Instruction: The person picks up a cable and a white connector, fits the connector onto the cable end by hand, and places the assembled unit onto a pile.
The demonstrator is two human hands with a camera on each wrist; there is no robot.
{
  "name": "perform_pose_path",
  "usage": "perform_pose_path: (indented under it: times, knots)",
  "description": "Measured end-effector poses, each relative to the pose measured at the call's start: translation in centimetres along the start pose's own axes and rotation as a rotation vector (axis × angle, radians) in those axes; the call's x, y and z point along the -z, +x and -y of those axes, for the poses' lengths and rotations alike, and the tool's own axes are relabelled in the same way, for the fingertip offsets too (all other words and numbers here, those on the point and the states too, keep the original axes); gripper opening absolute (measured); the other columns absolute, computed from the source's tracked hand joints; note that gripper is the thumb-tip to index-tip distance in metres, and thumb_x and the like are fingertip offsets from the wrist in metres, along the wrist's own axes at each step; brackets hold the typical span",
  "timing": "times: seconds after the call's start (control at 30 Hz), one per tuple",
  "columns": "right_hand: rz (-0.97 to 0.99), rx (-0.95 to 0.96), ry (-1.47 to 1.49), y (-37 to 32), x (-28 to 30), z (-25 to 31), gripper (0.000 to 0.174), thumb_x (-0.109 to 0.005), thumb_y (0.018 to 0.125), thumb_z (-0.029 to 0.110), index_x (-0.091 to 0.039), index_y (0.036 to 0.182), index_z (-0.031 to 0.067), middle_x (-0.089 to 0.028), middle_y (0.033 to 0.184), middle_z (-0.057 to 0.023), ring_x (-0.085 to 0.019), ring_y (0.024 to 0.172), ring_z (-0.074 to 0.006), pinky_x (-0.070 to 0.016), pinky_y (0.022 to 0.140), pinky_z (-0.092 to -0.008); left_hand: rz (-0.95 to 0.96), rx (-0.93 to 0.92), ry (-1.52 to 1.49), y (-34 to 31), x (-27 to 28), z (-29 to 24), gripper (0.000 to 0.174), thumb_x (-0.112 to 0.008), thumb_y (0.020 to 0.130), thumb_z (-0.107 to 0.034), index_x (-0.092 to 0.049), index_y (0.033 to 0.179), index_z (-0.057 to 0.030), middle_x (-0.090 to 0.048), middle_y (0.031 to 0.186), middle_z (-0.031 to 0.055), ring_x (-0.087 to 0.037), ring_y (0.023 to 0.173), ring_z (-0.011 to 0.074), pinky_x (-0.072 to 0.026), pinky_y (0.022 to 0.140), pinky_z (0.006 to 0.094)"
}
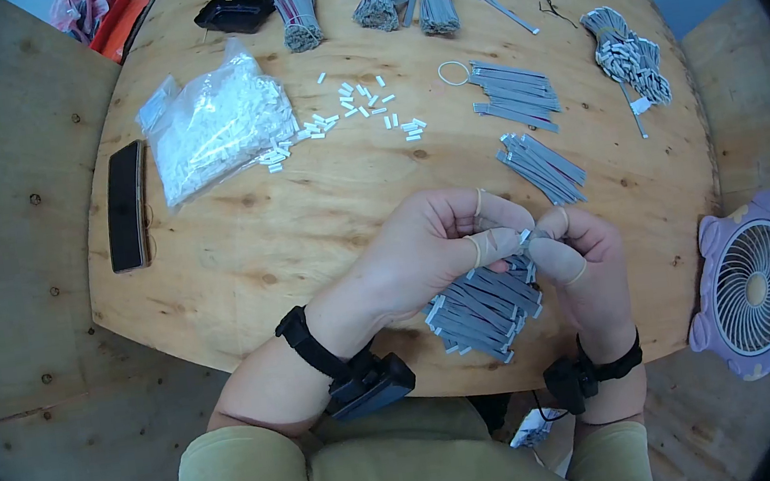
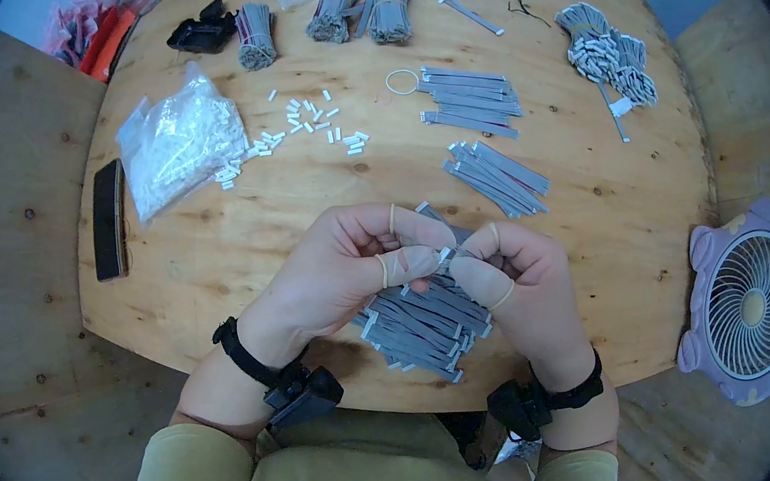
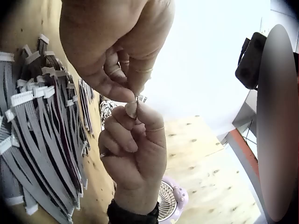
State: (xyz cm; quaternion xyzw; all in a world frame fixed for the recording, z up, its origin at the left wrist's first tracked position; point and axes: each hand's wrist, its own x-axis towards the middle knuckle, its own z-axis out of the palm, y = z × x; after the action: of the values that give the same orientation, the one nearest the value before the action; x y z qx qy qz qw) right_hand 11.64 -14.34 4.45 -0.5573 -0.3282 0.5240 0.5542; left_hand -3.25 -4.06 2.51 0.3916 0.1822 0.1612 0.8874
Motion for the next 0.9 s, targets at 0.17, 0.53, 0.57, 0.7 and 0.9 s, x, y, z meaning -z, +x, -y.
perform_pose_path:
  times: [0.17, 0.53, 0.57, 0.7, 0.9]
  knots:
    - [-0.016, 0.029, -0.072, -0.1, -0.2, 0.1, 0.009, -0.060, 0.076, 0.009, -0.054, 0.076, 0.0029, -0.053, 0.065, 0.0034, -0.045, 0.057, -0.0007, -0.0353, 0.050, -0.0152, -0.011, -0.012, 0.022, -0.1, -0.2, -0.2, 0.017, -0.058, 0.079, -0.004, -0.059, 0.095, 0.0006, -0.061, 0.083, 0.0058, -0.056, 0.071, 0.0085, -0.0465, 0.065, 0.0199]
    - [-0.009, 0.049, -0.120, -0.2, -0.4, 0.4, 0.010, -0.060, 0.078, 0.010, -0.053, 0.077, 0.0020, -0.053, 0.066, 0.0028, -0.046, 0.059, -0.0017, -0.0366, 0.052, -0.0161, -0.065, -0.043, 0.147, -0.3, -0.5, -0.4, 0.020, -0.058, 0.078, -0.001, -0.058, 0.098, 0.0010, -0.061, 0.083, 0.0058, -0.057, 0.072, 0.0085, -0.0472, 0.066, 0.0205]
    - [-0.009, 0.043, -0.121, -0.2, -0.4, 0.4, 0.010, -0.059, 0.078, 0.010, -0.053, 0.077, 0.0021, -0.053, 0.067, 0.0027, -0.046, 0.059, -0.0017, -0.0367, 0.052, -0.0161, -0.069, -0.045, 0.156, -0.3, -0.5, -0.4, 0.020, -0.058, 0.078, -0.001, -0.058, 0.097, 0.0011, -0.061, 0.083, 0.0057, -0.057, 0.071, 0.0085, -0.0473, 0.066, 0.0206]
    - [-0.014, 0.037, -0.100, -0.2, -0.4, 0.3, 0.008, -0.058, 0.079, 0.009, -0.053, 0.078, 0.0023, -0.054, 0.068, 0.0025, -0.047, 0.059, -0.0018, -0.0371, 0.052, -0.0161, -0.070, -0.042, 0.175, -0.4, -0.6, -0.8, 0.018, -0.058, 0.078, -0.002, -0.059, 0.096, 0.0011, -0.062, 0.083, 0.0058, -0.057, 0.072, 0.0084, -0.0472, 0.066, 0.0205]
    - [-0.008, 0.045, -0.065, -0.4, -0.8, 0.6, 0.006, -0.057, 0.079, 0.007, -0.054, 0.079, 0.0023, -0.054, 0.070, 0.0020, -0.047, 0.061, -0.0016, -0.0370, 0.053, -0.0156, -0.048, -0.052, 0.110, -0.2, -0.5, 0.2, 0.019, -0.059, 0.078, -0.003, -0.059, 0.096, 0.0014, -0.061, 0.086, 0.0073, -0.057, 0.074, 0.0095, -0.0476, 0.066, 0.0210]
